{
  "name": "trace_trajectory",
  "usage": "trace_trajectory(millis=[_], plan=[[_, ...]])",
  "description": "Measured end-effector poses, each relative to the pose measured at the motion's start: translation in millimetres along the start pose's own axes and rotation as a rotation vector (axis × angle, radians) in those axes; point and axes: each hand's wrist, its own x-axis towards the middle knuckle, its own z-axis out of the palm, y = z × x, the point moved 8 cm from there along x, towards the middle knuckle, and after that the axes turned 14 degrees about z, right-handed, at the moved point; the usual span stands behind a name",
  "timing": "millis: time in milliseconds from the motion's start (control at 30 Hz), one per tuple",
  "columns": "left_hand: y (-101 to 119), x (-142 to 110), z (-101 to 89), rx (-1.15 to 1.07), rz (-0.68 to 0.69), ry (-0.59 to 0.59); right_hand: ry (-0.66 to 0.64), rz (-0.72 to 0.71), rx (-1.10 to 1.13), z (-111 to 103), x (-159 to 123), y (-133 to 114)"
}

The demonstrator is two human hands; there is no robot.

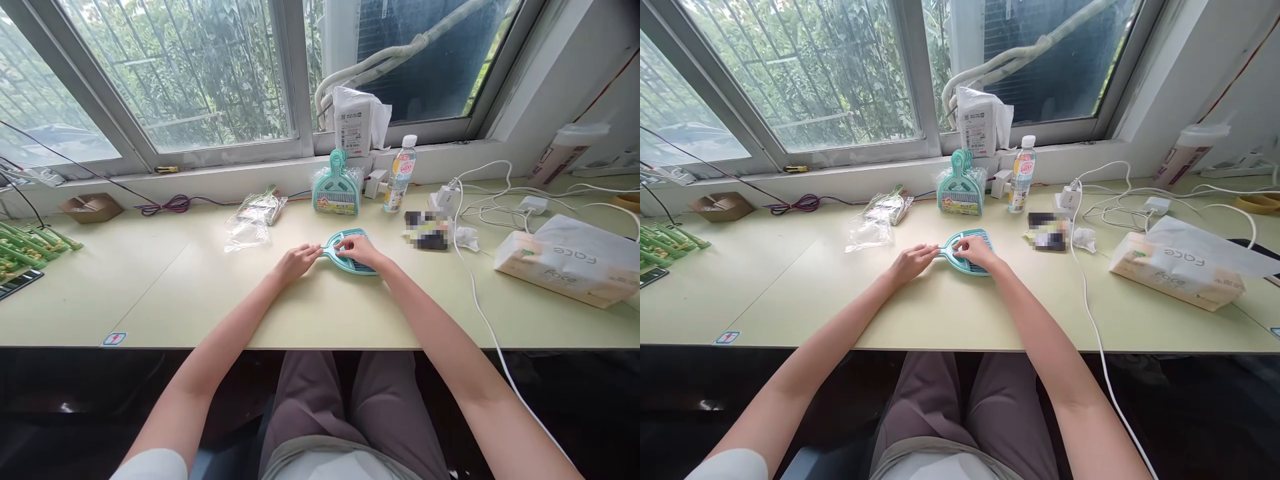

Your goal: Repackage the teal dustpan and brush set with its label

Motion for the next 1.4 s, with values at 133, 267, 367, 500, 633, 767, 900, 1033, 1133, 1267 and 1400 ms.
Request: trace_trajectory(millis=[133, 267, 367, 500, 633, 767, 900, 1033, 1133, 1267, 1400], plan=[[2.1, 0.6, 0.1, 0.016, 0.004, 0.001, -0.038, 0.004, 0.017, -0.9, -0.5, 0.4], [3.1, 0.5, 1.7, 0.001, -0.015, -0.016, -0.074, 0.002, 0.027, -0.2, -1.2, 1.6], [3.3, 0.4, 1.3, -0.015, -0.028, -0.011, -0.060, 0.000, 0.019, 0.1, -1.1, 2.4], [-0.3, 0.0, 0.4, -0.038, -0.056, 0.006, -0.047, -0.035, -0.053, 1.2, -2.2, -2.2], [-11.8, -3.6, -0.9, -0.004, -0.105, 0.031, -0.189, -0.089, -0.031, 2.7, -9.4, -10.9], [-30.4, -13.2, -6.4, 0.013, -0.222, 0.109, -0.345, -0.120, 0.048, -0.5, -18.9, -15.1], [-41.0, -21.3, -8.8, 0.012, -0.293, 0.132, -0.384, -0.120, 0.055, -2.7, -19.7, -11.1], [-42.5, -22.6, -9.4, 0.028, -0.282, 0.136, -0.395, -0.123, 0.078, -1.2, -16.2, -6.5], [-43.0, -22.9, -12.2, 0.015, -0.281, 0.176, -0.381, -0.116, 0.128, -1.2, -14.1, -4.3], [-47.8, -28.0, -23.4, -0.002, -0.367, 0.292, -0.339, -0.114, 0.151, 1.8, -13.9, -6.8], [-63.0, -44.6, -36.3, -0.093, -0.600, 0.553, -0.261, -0.152, 0.161, 10.4, -16.7, -18.8]])
